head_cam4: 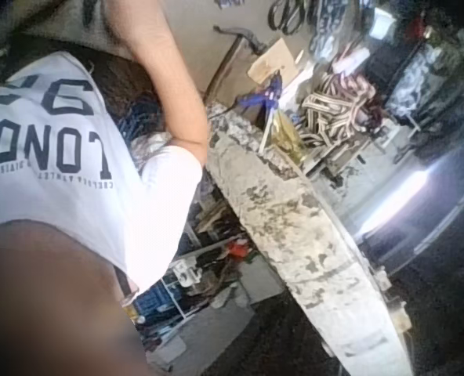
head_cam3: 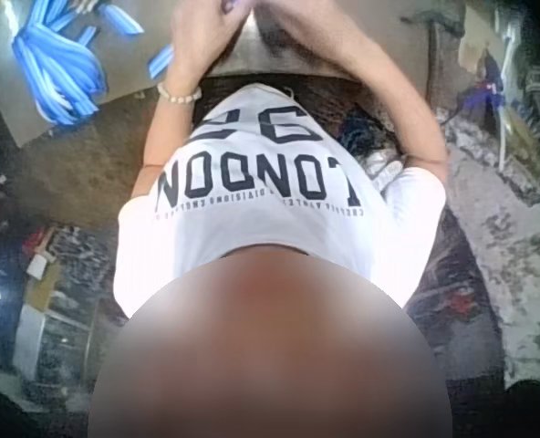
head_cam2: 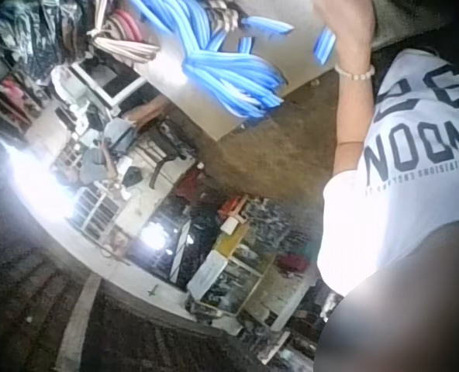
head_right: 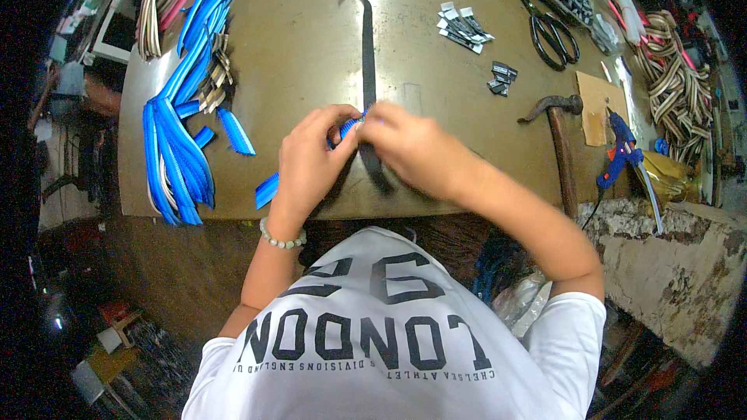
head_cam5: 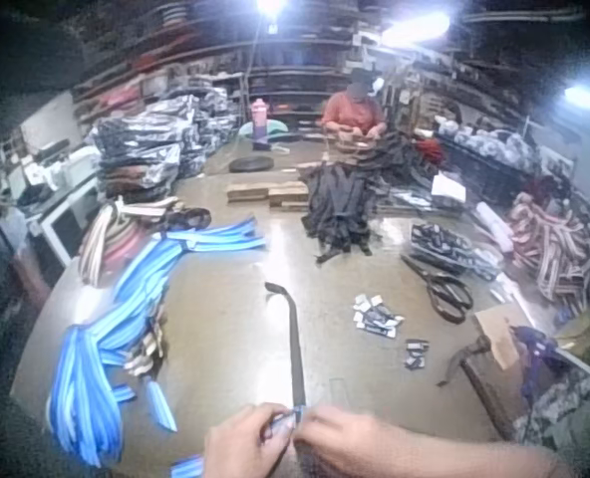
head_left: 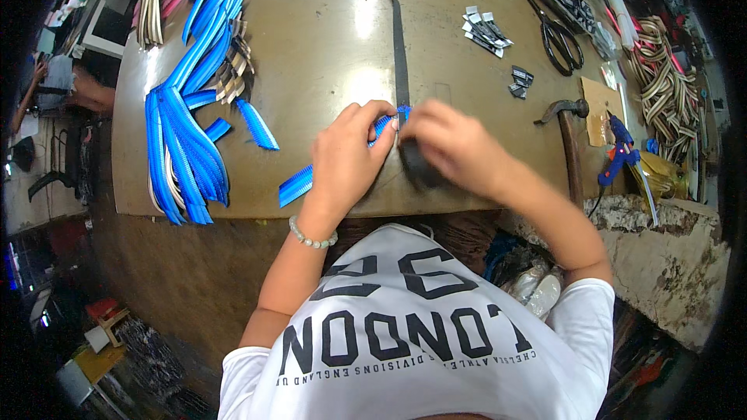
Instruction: The person assembles a strap by attaching blue ribbons to a black strap using a hot glue gun and metal clips. They repeatedly apply glue, position the ribbons, and secure them with clips while working at a cluttered table.
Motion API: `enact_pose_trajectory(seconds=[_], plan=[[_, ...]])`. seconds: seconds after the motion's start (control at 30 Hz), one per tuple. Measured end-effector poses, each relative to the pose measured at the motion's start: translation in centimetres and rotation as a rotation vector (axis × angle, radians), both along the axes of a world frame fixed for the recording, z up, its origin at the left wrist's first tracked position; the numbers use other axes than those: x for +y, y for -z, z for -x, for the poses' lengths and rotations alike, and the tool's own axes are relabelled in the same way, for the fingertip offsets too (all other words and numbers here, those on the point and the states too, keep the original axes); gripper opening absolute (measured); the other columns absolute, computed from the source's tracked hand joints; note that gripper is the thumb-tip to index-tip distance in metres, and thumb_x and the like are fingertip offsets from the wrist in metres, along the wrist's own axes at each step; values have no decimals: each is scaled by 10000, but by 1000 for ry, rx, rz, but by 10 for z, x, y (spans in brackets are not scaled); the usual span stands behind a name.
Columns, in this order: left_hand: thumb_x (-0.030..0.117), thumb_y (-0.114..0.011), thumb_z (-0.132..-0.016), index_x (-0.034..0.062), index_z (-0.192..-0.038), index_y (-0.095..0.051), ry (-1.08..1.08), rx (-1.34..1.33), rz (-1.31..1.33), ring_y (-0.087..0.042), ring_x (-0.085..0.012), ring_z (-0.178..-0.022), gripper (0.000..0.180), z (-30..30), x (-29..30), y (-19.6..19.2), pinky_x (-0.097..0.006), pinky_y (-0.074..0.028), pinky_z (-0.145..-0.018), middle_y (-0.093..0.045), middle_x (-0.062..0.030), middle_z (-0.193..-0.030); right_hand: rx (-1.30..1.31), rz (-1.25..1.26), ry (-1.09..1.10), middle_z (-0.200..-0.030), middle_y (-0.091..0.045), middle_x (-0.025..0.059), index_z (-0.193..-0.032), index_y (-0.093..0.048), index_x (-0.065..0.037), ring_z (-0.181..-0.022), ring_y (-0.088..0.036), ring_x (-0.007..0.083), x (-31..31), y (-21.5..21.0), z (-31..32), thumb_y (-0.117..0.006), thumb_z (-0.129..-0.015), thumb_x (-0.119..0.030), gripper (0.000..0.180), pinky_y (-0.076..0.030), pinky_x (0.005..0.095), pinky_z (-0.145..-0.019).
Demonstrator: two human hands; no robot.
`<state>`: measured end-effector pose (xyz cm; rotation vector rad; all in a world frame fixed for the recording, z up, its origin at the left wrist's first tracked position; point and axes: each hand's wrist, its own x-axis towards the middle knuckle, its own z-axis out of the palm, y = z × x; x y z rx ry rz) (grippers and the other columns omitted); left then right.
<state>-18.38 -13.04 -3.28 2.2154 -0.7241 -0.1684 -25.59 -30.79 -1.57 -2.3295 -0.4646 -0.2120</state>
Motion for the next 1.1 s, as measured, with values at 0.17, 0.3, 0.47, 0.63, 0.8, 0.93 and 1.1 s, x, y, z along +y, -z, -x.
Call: enact_pose_trajectory(seconds=[0.17,0.3,0.47,0.63,0.8,0.93,1.1], plan=[[234,-670,-877,143,-997,-691,-9,25,-49,-631,-241,-671,152,1,0,-3,-378,-486,-599,-596,-74,-767,199,-179,65,-918,-649,156,-970,-666,-14,-821,-676,299,-23,8,-47,-665,-787,14,185,-542,375,-717],[220,-671,-877,133,-991,-694,-4,28,-45,-626,-237,-664,145,1,1,-3,-372,-484,-588,-588,-78,-762,421,-389,150,-900,-661,124,-970,-677,-5,-763,-687,210,-24,21,-47,-685,-786,24,186,-553,327,-651],[190,-684,-867,123,-997,-693,-2,19,20,-584,-236,-624,146,0,1,2,-368,-466,-573,-560,-81,-735,353,-357,105,-936,-616,87,-979,-646,44,-696,-673,140,-26,19,-42,-620,-853,70,131,-555,246,-614],[209,-680,-872,120,-998,-692,3,8,27,-560,-239,-605,154,0,1,3,-372,-449,-561,-543,-81,-717,279,-336,105,-924,-630,100,-979,-658,27,-711,-683,167,-25,23,-45,-634,-826,71,160,-558,265,-604],[290,-675,-882,142,-1020,-688,-20,-48,-31,-581,-245,-624,203,4,-2,2,-369,-450,-551,-556,-78,-724,200,-264,134,-837,-656,120,-943,-685,-8,-719,-696,200,-23,29,-47,-684,-791,24,155,-553,295,-582],[356,-669,-889,165,-1075,-687,-54,-166,-132,-595,-252,-643,267,11,-7,3,-376,-475,-585,-587,-76,-780,593,-280,249,-778,-651,160,-987,-623,15,-690,-692,272,-25,12,-58,-670,-840,-28,160,-563,344,-582],[362,-659,-894,213,-1164,-681,-18,-270,-218,-605,-272,-666,309,16,-9,3,-384,-486,-586,-580,-74,-812,203,422,503,-832,-655,222,-1035,-518,11,-735,-665,416,-8,-6,-48,-628,-926,-240,295,-558,468,-621]])
